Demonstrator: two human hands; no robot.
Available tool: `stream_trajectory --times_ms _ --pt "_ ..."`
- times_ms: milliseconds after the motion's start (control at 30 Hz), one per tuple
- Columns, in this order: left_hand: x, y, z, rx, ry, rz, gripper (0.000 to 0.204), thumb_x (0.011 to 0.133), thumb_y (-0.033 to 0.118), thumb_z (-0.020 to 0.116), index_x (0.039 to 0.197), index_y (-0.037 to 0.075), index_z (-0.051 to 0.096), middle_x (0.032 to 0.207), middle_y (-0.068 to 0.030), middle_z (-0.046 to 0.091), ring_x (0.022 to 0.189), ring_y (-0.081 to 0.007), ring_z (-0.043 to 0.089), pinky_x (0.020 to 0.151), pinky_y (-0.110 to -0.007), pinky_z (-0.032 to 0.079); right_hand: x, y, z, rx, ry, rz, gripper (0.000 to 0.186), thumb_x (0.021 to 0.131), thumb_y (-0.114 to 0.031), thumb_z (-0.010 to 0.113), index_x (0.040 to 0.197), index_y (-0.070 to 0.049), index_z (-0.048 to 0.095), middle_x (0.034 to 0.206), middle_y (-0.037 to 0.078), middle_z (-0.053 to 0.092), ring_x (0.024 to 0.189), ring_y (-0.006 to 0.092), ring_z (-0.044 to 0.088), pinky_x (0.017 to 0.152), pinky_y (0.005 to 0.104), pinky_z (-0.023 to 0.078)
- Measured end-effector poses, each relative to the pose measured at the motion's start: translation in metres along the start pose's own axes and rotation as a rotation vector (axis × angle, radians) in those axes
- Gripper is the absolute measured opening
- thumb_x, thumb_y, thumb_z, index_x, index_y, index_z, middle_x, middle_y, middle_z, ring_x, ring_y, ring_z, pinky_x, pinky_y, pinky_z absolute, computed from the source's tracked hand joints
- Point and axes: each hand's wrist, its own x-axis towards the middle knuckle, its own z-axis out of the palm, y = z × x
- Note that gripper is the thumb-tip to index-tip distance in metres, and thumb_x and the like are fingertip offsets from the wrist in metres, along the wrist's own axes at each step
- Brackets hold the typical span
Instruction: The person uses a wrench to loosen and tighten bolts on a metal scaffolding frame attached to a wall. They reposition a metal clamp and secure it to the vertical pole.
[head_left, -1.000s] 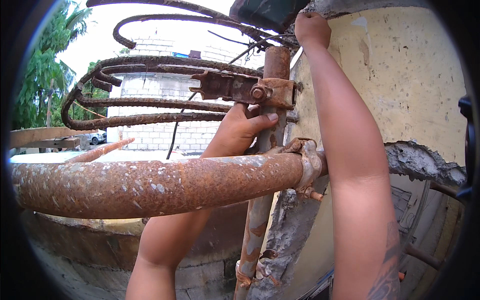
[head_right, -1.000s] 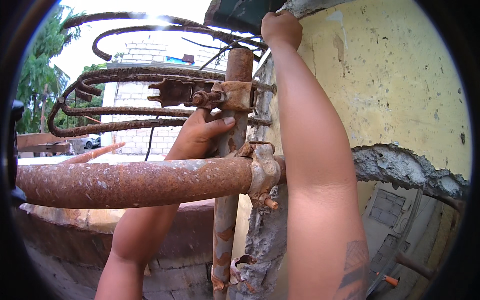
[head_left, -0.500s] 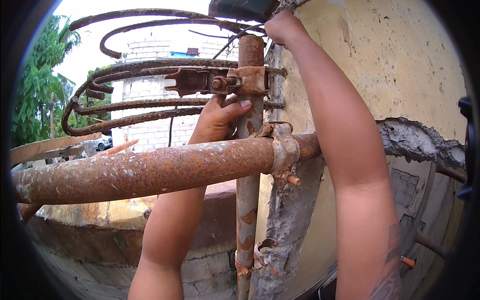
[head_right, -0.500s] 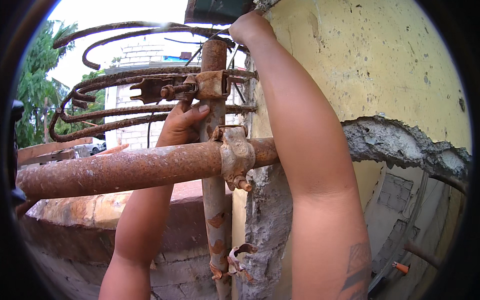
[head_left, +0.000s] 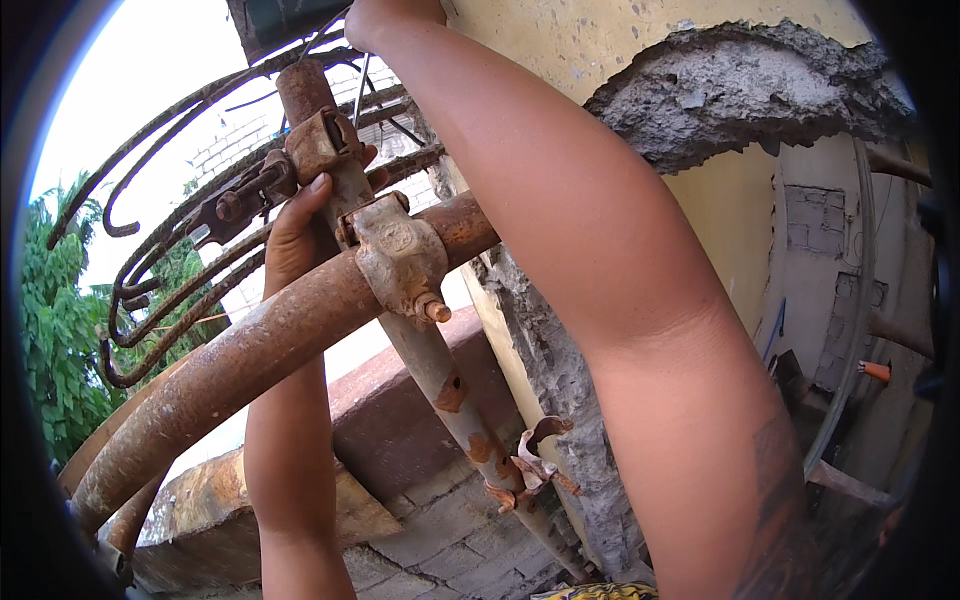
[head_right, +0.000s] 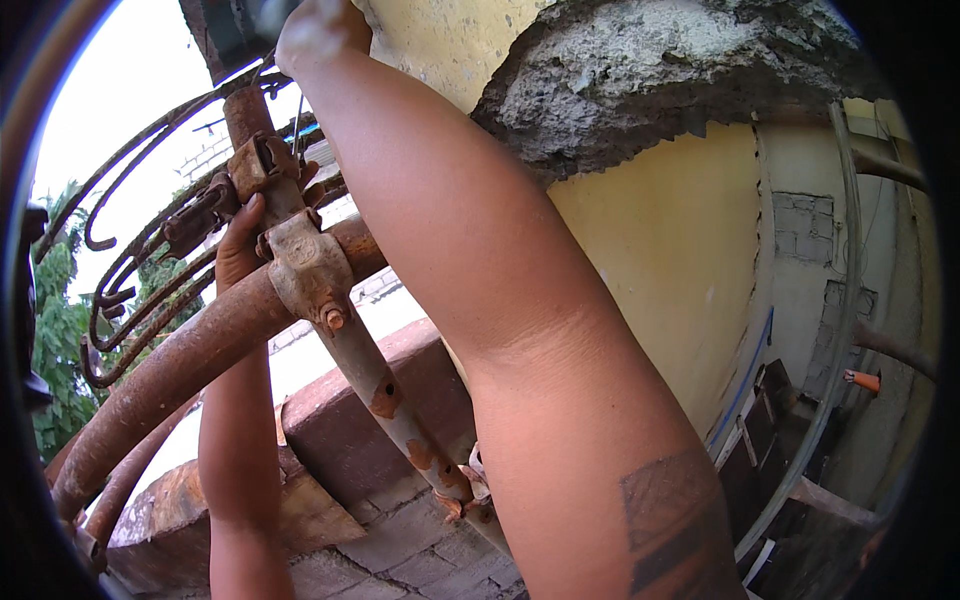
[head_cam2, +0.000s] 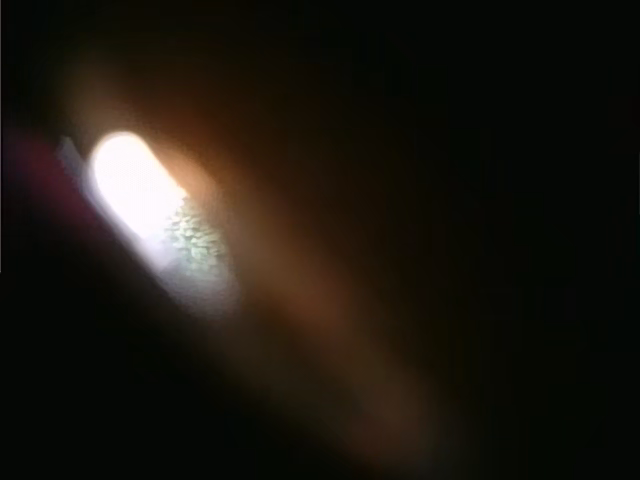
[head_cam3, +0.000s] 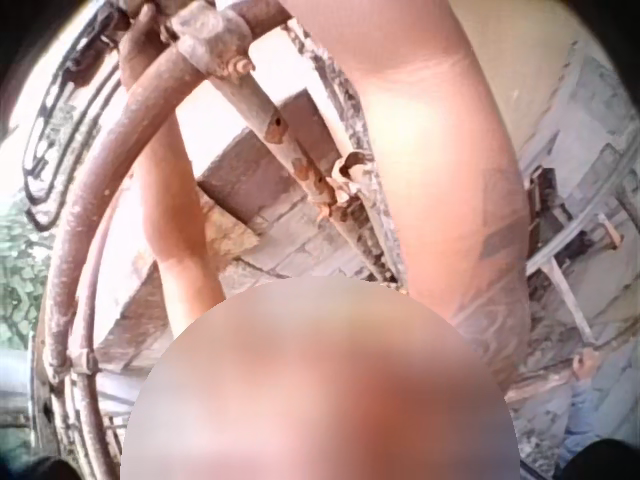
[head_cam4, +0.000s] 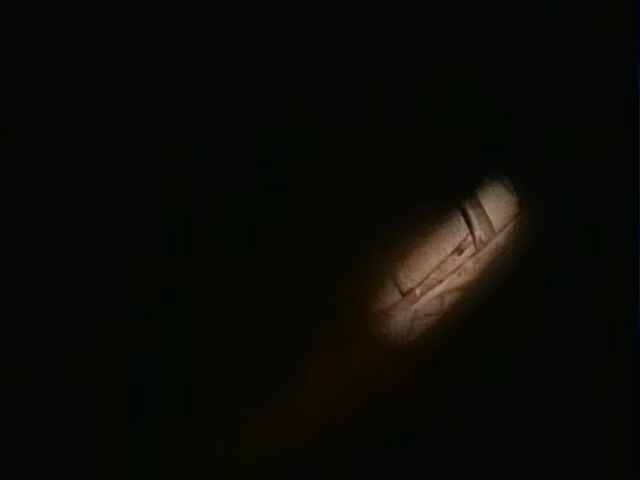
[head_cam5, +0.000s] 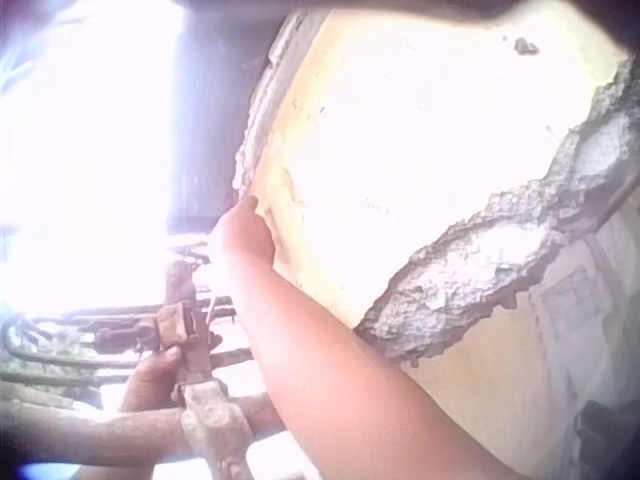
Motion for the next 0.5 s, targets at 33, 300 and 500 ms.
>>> stream_trajectory --times_ms 33,300,500 --pt "0.001 -0.004 0.003 -0.036 -0.009 -0.016 0.069 0.097 0.019 0.068 0.153 -0.002 0.034 0.144 -0.0272 0.056 0.116 -0.0311 0.07 0.091 -0.043 0.066 0.003 0.004 -0.001 -0.027 0.007 0.017 0.038 0.102 -0.015 0.044 0.135 0.004 0.048 0.117 0.032 0.07 0.112 0.0443 0.068 0.095 0.0521 0.055" --pt "-0.001 -0.01 0.0 -0.084 -0.053 -0.043 0.064 0.098 0.025 0.067 0.149 -0.003 0.041 0.136 -0.0264 0.059 0.115 -0.0336 0.069 0.094 -0.048 0.064 -0.019 -0.005 -0.014 0.023 0.045 -0.18 0.034 0.107 -0.015 0.032 0.123 0.006 0.053 0.114 0.034 0.068 0.107 0.0488 0.068 0.095 0.0549 0.054" --pt "-0.003 -0.007 0.001 -0.135 0.05 -0.012 0.061 0.1 0.024 0.066 0.148 -0.005 0.042 0.131 -0.0261 0.063 0.112 -0.0346 0.07 0.093 -0.05 0.064 -0.077 -0.006 -0.05 0.138 0.172 -0.33 0.027 0.102 -0.006 0.044 0.126 0.005 0.047 0.105 0.034 0.069 0.104 0.0492 0.068 0.091 0.0539 0.054"
